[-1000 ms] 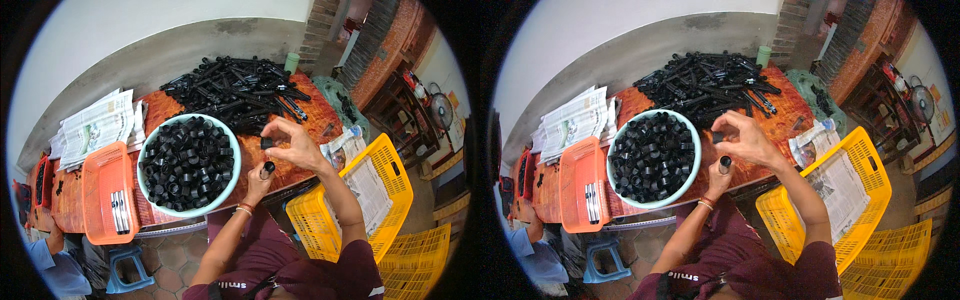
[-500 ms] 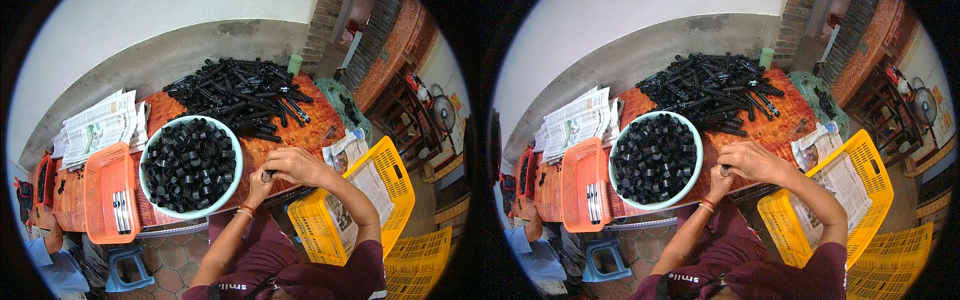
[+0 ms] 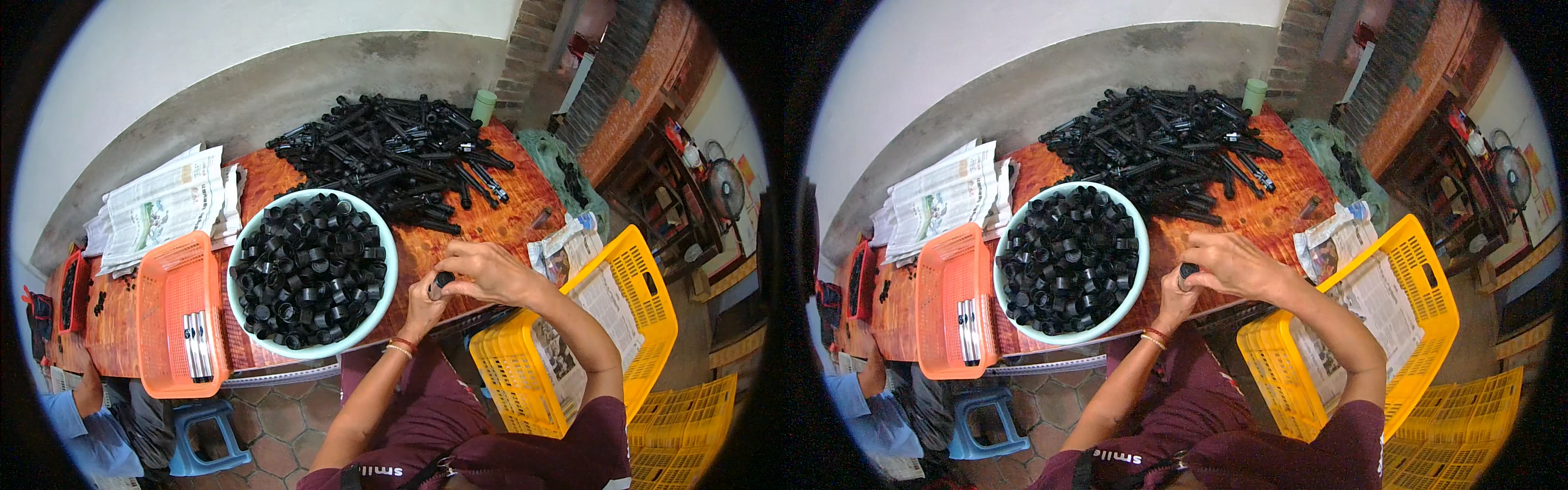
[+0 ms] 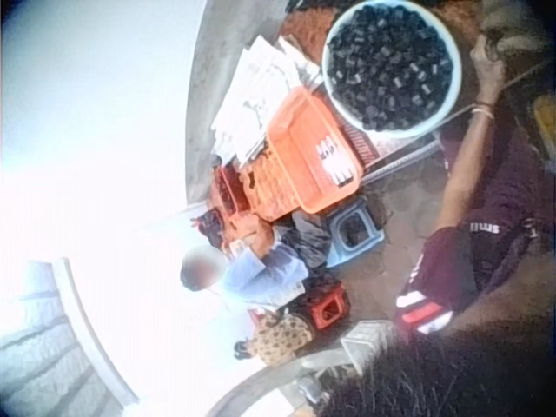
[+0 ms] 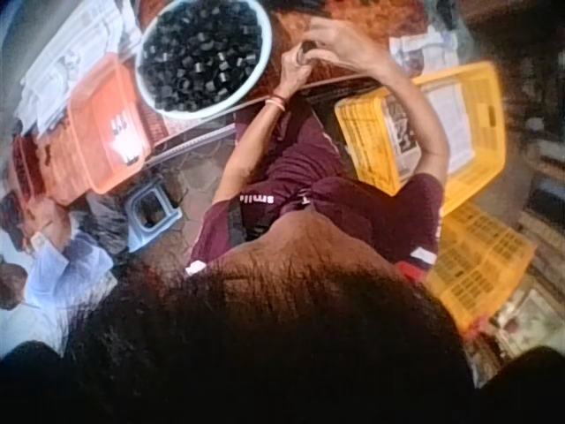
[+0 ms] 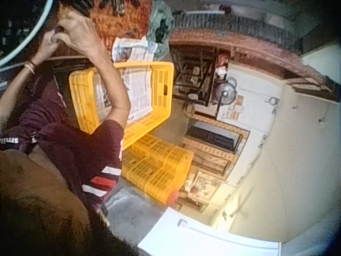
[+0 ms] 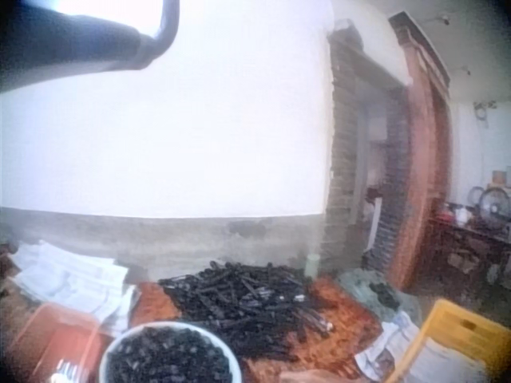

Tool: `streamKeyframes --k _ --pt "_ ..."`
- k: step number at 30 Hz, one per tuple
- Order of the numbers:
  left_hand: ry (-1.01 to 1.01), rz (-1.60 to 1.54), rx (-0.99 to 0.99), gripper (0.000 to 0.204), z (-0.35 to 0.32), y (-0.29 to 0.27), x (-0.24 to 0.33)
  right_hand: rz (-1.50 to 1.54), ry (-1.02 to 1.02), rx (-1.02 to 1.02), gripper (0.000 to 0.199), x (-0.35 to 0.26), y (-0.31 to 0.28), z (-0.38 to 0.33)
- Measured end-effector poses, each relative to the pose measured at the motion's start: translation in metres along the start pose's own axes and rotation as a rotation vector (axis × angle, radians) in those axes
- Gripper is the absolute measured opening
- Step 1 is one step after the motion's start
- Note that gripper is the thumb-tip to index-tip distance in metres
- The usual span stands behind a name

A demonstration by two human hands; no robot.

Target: The person repeatedly picks black cylindrical parts from a bowl and a table, inserts them into a metal rod, and places the assembled units into a yellow basket. The person also briefly handles a newspaper to cover the basket before continuing the assembly.

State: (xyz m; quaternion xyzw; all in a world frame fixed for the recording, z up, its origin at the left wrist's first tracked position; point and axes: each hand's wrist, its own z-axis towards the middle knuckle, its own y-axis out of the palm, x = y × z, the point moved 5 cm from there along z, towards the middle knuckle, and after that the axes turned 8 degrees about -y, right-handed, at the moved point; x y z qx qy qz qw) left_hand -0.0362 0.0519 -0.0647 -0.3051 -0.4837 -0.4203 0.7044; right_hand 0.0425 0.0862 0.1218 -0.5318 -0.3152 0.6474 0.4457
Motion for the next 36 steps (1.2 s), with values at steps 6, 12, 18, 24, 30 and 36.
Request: streamKeyframes --k 6,12,18,24,30,36 --pt "-0.015 -0.018 -0.01 0.033 -0.005 -0.001 0.002 0.032 -0.058 -0.064 0.021 0.0 0.006 0.003" --pt "-0.101 0.039 -0.066 0.031 -0.013 0.0 0.006 -0.042 -0.013 -0.024 0.031 -0.005 0.007 0.005" --pt "-0.161 -0.064 -0.063 0.037 -0.026 0.012 0.01 -0.055 0.186 -0.014 0.053 0.009 0.057 0.04" --pt "-0.169 -0.033 -0.087 0.038 -0.025 0.013 0.004 -0.123 0.214 -0.141 0.06 0.014 0.078 0.043" --pt "-0.194 -0.014 -0.138 0.04 -0.027 0.011 0.001 -0.154 0.187 -0.11 0.059 0.021 0.092 0.039" --pt "-0.302 0.061 -0.464 0.042 -0.018 -0.006 0.0 -0.152 0.243 -0.245 0.058 0.023 0.092 0.037"
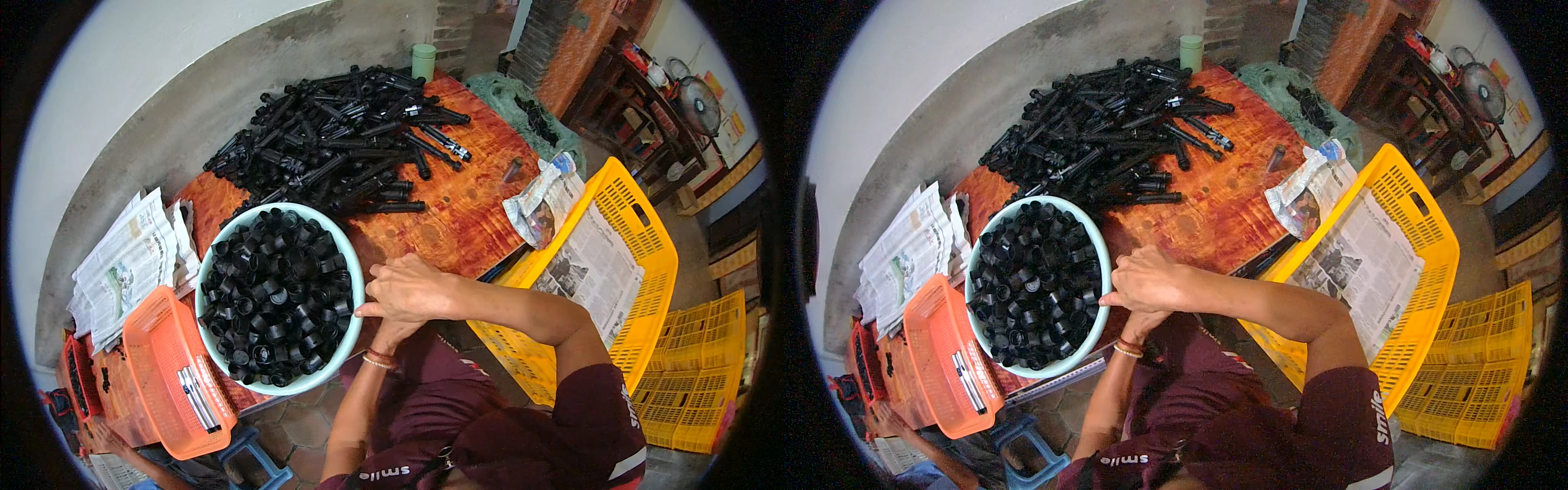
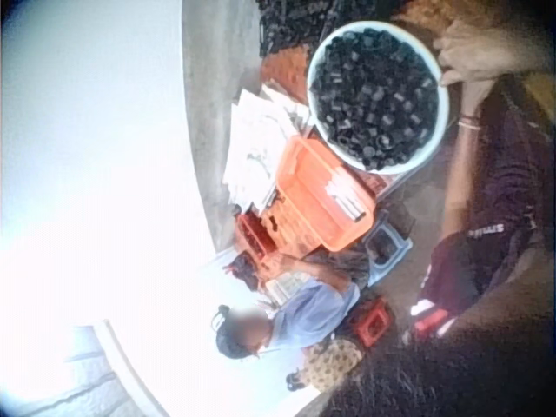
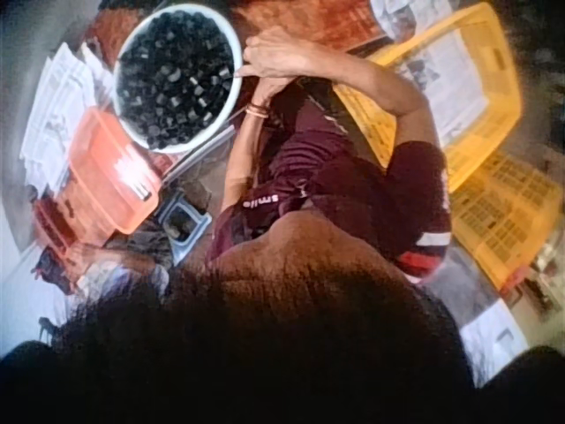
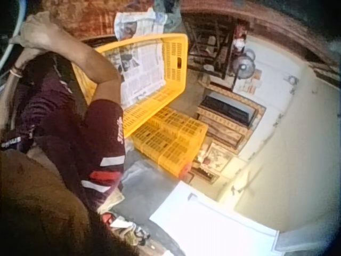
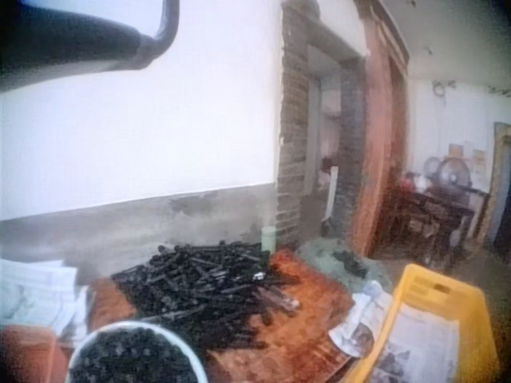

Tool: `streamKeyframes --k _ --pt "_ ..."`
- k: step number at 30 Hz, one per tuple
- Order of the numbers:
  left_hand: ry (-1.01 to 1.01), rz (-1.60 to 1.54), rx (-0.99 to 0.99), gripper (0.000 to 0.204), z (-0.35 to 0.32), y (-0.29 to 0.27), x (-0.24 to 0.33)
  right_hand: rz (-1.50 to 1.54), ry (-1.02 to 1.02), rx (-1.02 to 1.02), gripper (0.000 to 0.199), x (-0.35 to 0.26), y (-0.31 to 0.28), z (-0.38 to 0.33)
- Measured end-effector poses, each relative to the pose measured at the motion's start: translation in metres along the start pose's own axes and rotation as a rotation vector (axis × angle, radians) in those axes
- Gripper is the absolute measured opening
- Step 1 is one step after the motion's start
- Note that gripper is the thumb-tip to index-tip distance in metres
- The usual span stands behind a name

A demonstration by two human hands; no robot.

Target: The person repeatedly picks black cylindrical parts from a bowl and a table, inserts them into a metal rod, and places the assembled units into a yellow basket. The person also briefly handles a newspaper to cover the basket before continuing the assembly.

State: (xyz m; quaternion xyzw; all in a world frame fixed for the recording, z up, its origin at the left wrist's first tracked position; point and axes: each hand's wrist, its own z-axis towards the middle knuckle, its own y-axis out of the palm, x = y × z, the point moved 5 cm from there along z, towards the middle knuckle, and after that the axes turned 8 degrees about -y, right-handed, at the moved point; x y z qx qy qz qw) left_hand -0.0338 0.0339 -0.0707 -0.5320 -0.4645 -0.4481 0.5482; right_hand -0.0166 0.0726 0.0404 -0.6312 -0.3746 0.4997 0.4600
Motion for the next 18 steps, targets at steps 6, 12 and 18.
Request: streamKeyframes --k 6,12,18 --pt "-0.019 0.024 -0.007 0.043 0.01 -0.008 0.002 0.086 -0.027 0.009 0.052 0.001 -0.003 0.001" --pt "0.027 0.01 0.235 0.045 0.002 0.013 0.002 0.097 -0.047 0.151 0.04 0.0 -0.003 -0.002" --pt "0.042 0.03 0.37 0.047 -0.001 0.02 0.005 0.121 -0.021 0.142 0.036 -0.002 -0.01 -0.002"
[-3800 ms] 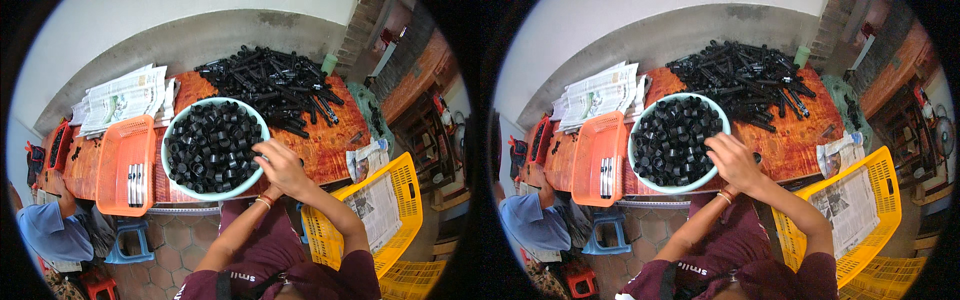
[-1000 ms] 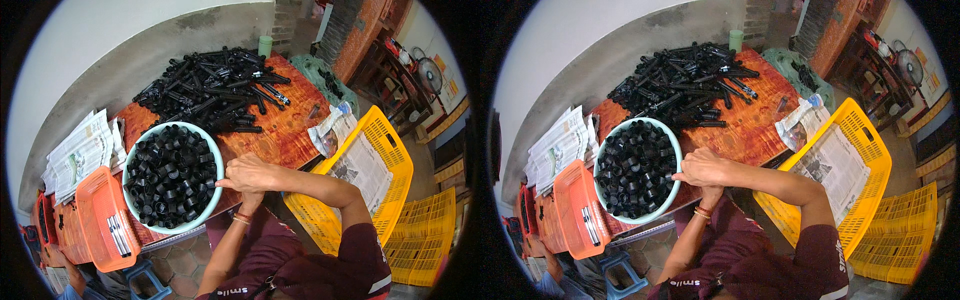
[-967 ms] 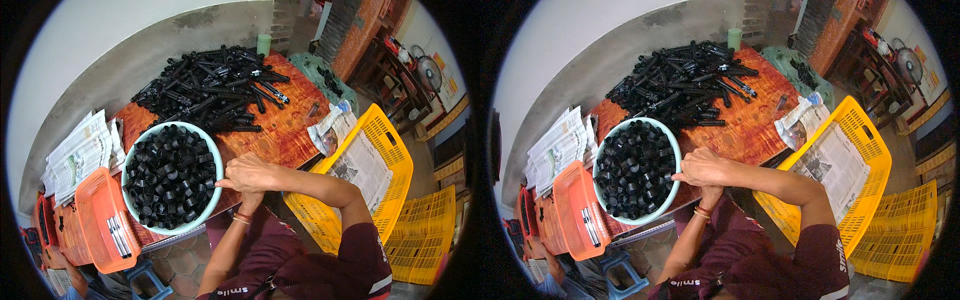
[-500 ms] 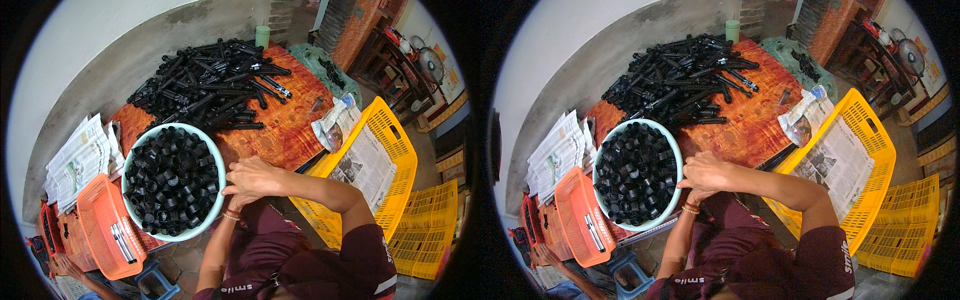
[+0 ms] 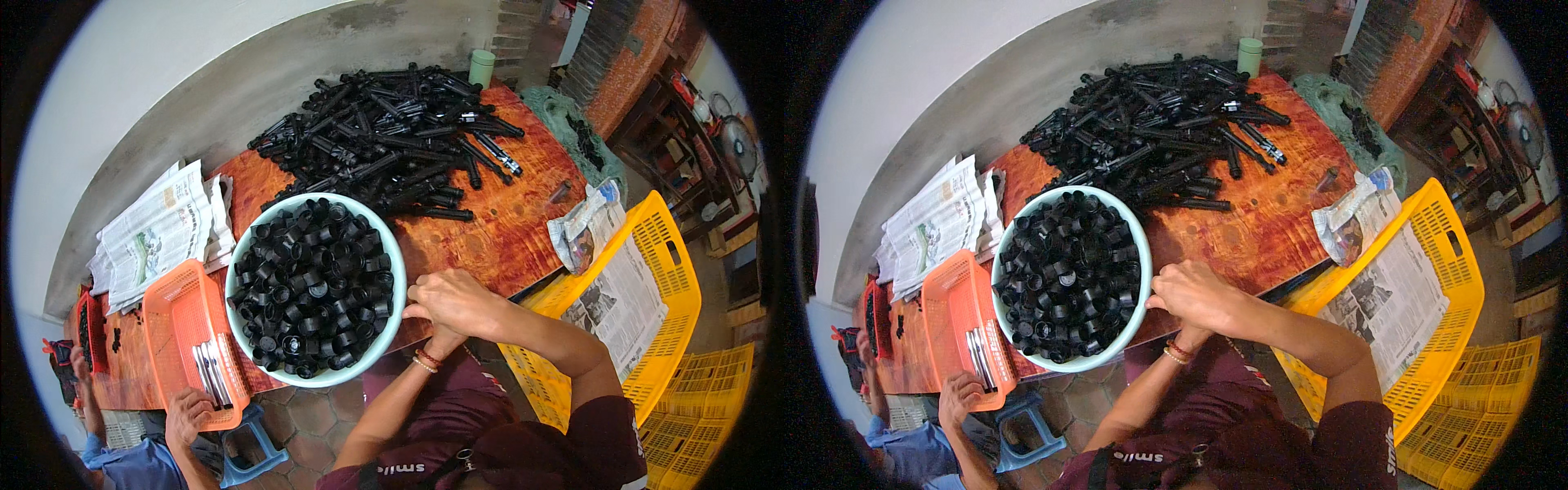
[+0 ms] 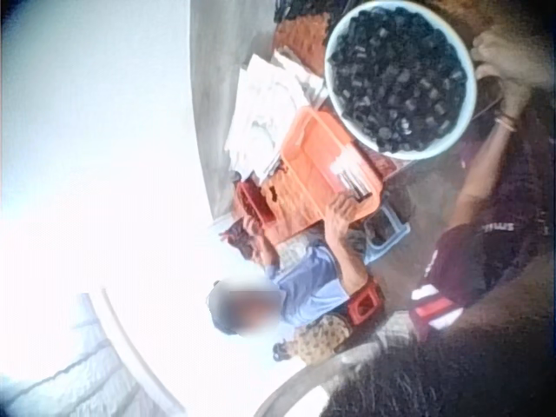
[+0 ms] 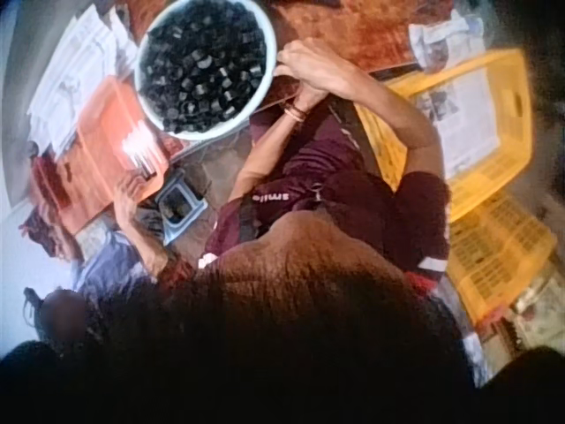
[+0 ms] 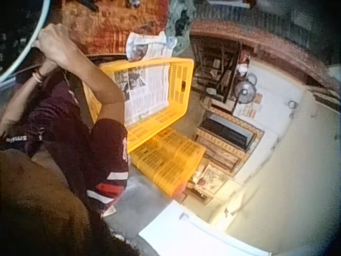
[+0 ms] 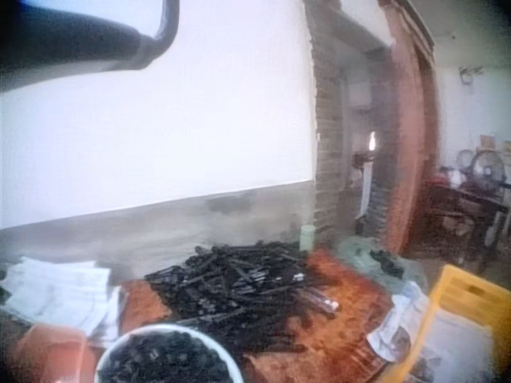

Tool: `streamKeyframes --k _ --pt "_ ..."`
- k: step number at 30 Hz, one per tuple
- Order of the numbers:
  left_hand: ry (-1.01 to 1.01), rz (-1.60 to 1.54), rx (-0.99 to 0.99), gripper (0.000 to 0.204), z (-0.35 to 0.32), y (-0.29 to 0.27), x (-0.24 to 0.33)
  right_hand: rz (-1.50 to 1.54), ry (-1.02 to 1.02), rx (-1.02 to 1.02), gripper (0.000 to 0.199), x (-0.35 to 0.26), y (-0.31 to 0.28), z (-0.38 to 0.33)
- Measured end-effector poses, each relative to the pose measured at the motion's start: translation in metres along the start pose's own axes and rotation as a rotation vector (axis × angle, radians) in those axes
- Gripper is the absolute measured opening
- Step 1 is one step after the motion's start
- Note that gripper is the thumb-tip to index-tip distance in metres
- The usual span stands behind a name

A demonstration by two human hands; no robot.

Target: The person repeatedly picks black cylindrical parts from a bowl and a table, inserts them into a metal rod, and places the assembled units into a yellow basket. The person also briefly handles a newspaper to cover the basket before continuing the assembly.

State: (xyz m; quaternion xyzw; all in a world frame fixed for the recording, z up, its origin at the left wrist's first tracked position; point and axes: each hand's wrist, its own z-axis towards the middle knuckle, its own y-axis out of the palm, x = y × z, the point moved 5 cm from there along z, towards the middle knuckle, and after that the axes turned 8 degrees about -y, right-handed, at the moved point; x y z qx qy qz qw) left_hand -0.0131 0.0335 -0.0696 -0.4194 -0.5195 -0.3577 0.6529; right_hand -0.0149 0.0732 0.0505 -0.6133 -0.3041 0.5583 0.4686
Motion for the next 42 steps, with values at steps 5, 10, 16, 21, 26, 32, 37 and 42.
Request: streamKeyframes --k 5,10,16,21,26,32,37,42 --pt "0.005 0.012 0.086 0.048 -0.002 0.002 -0.002 -0.059 0.024 0.021 0.034 -0.002 0.005 0.0" --pt "0.027 0.021 0.168 0.05 0.001 0.016 -0.008 -0.085 0.147 0.035 0.039 0.006 0.002 -0.006" --pt "-0.129 -0.058 -0.022 0.021 0.01 -0.006 0.011 0.413 0.218 0.281 0.044 0.033 -0.017 -0.002" --pt "-0.206 -0.071 -0.103 0.018 -0.008 -0.031 0.039 0.854 0.33 0.565 0.053 0.065 -0.029 -0.049" --pt "-0.261 -0.266 -0.116 0.026 -0.017 -0.043 0.04 0.795 0.372 0.532 0.055 0.076 -0.003 -0.077" --pt "-0.379 -0.3 -0.21 0.031 -0.025 -0.042 0.031 0.674 0.426 0.489 0.051 0.099 0.032 -0.091" --pt "-0.298 -0.319 -0.199 0.025 -0.033 -0.051 0.062 0.412 0.349 0.549 0.041 0.092 0.019 -0.088" --pt "-0.17 -0.231 -0.213 0.026 -0.035 -0.058 0.074 0.331 0.34 0.524 0.035 0.088 0.012 -0.086"
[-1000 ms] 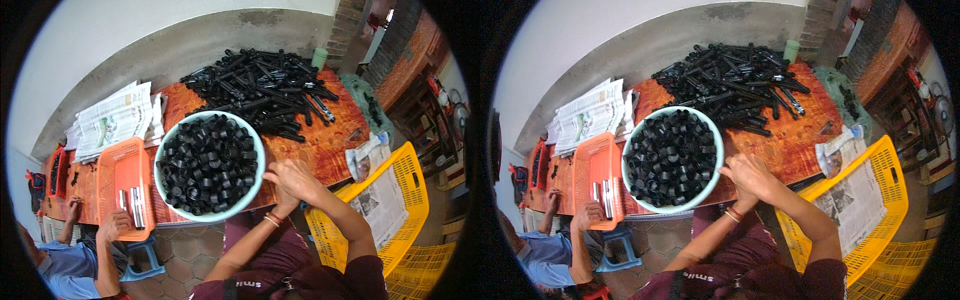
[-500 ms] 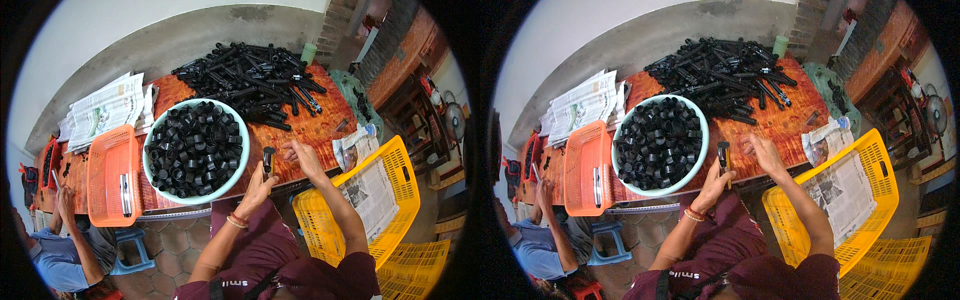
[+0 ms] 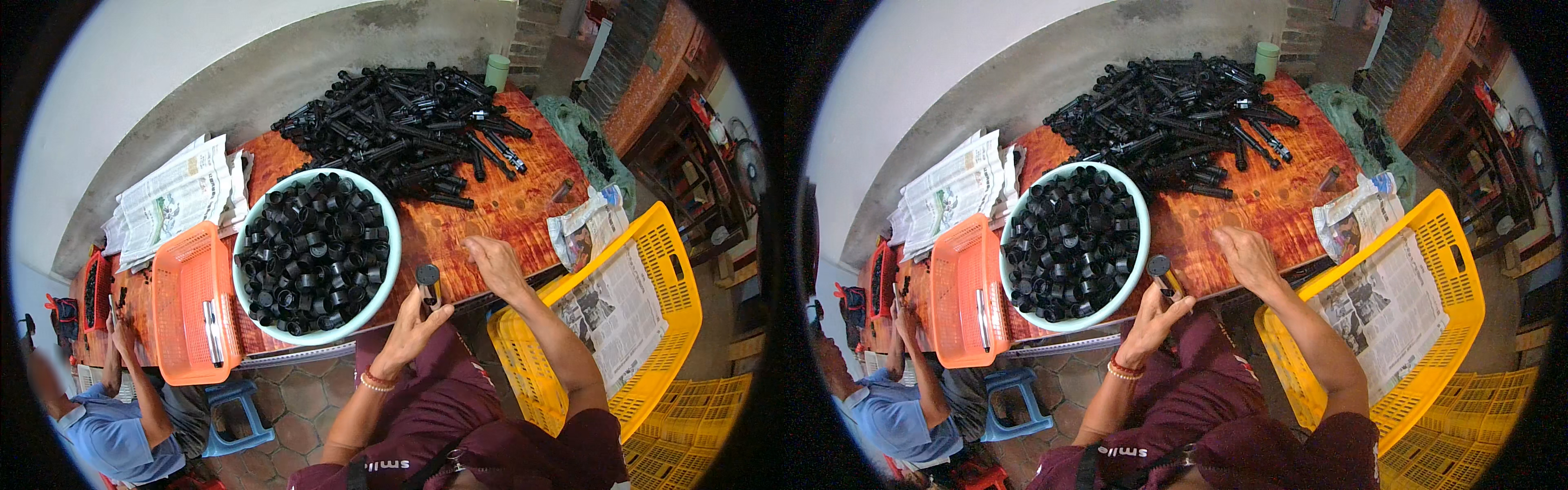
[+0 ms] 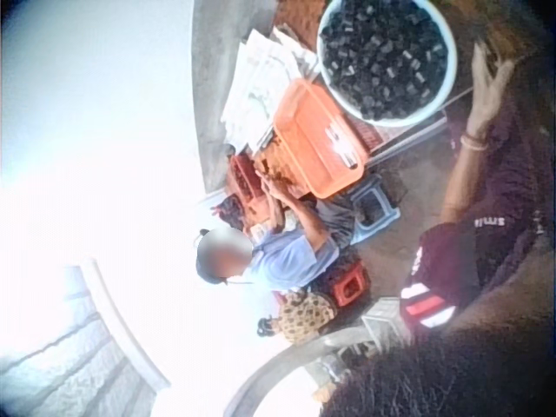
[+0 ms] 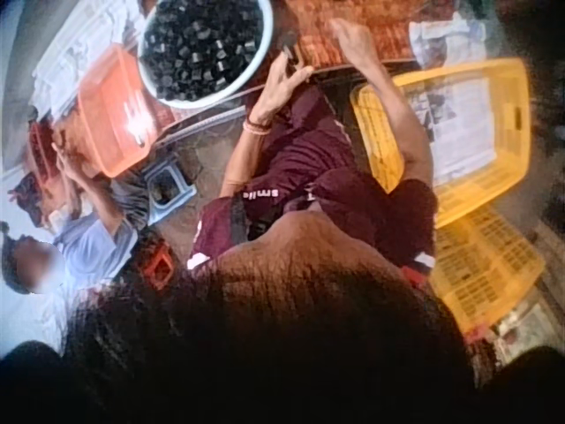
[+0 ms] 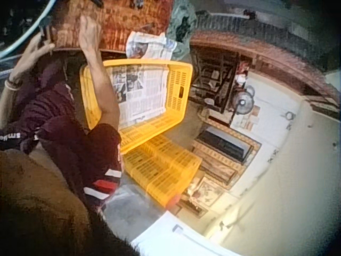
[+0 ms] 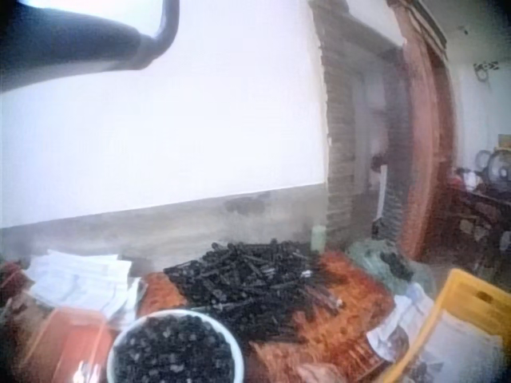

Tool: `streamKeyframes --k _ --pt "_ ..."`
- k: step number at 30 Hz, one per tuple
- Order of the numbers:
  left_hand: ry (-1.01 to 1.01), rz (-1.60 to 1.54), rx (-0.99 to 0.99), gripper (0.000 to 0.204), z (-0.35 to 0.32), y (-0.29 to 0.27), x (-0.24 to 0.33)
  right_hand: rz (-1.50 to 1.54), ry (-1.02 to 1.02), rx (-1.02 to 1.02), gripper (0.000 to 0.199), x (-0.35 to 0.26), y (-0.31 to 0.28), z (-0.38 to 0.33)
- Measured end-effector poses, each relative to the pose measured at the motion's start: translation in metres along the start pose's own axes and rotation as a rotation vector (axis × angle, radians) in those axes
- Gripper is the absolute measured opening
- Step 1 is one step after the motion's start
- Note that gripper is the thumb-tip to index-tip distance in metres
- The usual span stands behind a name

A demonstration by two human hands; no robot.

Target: The person repeatedly picks black cylindrical parts from a bowl and a table, inserts them into a metal rod, and places the assembled units into a yellow basket. The person also briefly handles a newspaper to cover the basket before continuing the assembly.

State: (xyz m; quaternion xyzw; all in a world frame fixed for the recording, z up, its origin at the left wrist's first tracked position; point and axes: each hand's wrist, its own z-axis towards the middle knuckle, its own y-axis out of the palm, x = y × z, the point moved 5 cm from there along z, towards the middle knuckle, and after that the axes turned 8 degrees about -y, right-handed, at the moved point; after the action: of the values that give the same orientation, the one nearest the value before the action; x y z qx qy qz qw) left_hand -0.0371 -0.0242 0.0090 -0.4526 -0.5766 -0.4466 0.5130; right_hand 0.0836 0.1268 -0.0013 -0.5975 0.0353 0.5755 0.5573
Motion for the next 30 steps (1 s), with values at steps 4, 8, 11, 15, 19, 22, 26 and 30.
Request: streamKeyframes --k 4,8,11,15,19,22,26,30 --pt "-0.034 0.002 -0.049 0.025 -0.008 -0.005 0.002 -0.034 -0.005 -0.003 0.033 0.001 0.004 0.003" --pt "0.004 -0.181 -0.165 0.027 -0.03 -0.024 -0.001 -0.106 -0.044 -0.016 0.026 -0.008 0.003 0.002" --pt "-0.105 -0.366 -0.154 0.052 -0.071 -0.066 0.013 -0.138 -0.097 0.005 0.022 0.001 0.004 -0.001" --pt "-0.014 -0.431 0.236 0.049 -0.131 -0.143 0.033 -0.142 -0.074 -0.072 0.02 -0.01 0.008 -0.002" --pt "0.026 -0.29 0.29 0.037 -0.145 -0.169 0.03 -0.097 -0.049 -0.068 0.02 -0.008 0.008 -0.003" --pt "-0.038 -0.171 0.188 0.027 -0.127 -0.141 0.019 -0.173 -0.058 -0.07 0.019 -0.008 0.005 -0.001" --pt "-0.023 -0.141 0.038 0.031 -0.092 -0.093 0.004 -0.181 -0.151 -0.037 0.02 -0.003 0.008 -0.001" --pt "-0.021 -0.156 0.003 0.035 -0.055 -0.052 0.004 -0.196 -0.135 -0.042 0.022 -0.003 0.006 -0.001"
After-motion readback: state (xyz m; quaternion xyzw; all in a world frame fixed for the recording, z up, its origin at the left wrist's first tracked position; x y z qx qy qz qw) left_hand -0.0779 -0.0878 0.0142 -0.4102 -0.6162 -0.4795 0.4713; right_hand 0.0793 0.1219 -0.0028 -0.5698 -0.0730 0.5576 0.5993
